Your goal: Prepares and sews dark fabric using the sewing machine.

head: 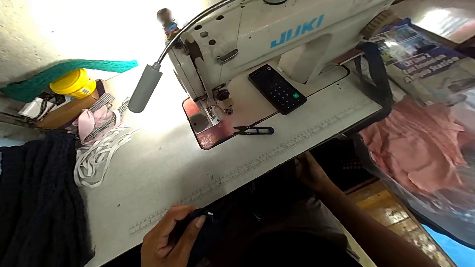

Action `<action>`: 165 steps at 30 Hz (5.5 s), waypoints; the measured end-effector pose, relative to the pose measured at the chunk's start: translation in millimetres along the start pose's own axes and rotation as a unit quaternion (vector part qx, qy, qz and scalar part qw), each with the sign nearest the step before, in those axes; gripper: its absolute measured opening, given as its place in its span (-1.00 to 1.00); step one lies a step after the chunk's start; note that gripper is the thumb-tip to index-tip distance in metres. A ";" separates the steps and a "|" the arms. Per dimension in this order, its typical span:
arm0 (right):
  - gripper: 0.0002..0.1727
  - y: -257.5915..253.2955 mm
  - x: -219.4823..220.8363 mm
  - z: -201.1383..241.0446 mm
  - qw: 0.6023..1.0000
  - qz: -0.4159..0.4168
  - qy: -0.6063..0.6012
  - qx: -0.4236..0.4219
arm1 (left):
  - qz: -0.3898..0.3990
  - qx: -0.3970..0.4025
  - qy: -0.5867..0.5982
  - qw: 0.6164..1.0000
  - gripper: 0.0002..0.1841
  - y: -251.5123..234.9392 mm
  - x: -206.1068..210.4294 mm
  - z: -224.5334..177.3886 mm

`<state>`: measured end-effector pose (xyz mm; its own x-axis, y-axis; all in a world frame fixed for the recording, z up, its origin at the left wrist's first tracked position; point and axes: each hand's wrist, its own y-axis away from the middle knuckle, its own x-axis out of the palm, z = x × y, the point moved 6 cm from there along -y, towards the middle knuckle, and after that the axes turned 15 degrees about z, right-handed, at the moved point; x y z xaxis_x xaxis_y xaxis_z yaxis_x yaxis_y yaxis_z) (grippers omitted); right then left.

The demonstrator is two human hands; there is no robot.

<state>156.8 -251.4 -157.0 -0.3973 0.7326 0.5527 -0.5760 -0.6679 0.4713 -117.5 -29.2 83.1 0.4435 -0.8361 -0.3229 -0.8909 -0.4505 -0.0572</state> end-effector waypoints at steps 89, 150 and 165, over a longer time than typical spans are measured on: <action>-0.88 -6.0 239.6 55.9 0.807 0.167 0.527 -0.209 | -0.103 -0.076 -0.371 0.920 -0.76 -178.8 22.6 46.1; -0.49 -28.4 64.0 248.5 0.543 -0.204 0.712 -0.396 | -0.037 0.052 -0.431 0.900 -0.65 -168.7 47.3 68.6; -0.59 -35.6 60.2 235.6 0.560 -0.218 0.736 -0.311 | -0.040 0.056 -0.428 0.901 -0.67 -163.8 48.1 66.1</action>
<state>321.7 -214.5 21.5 -0.0154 0.4281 -0.9036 -0.8028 -0.5440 -0.2441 43.4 25.0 14.5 0.3112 -0.2322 -0.9215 -0.8852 -0.4236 -0.1922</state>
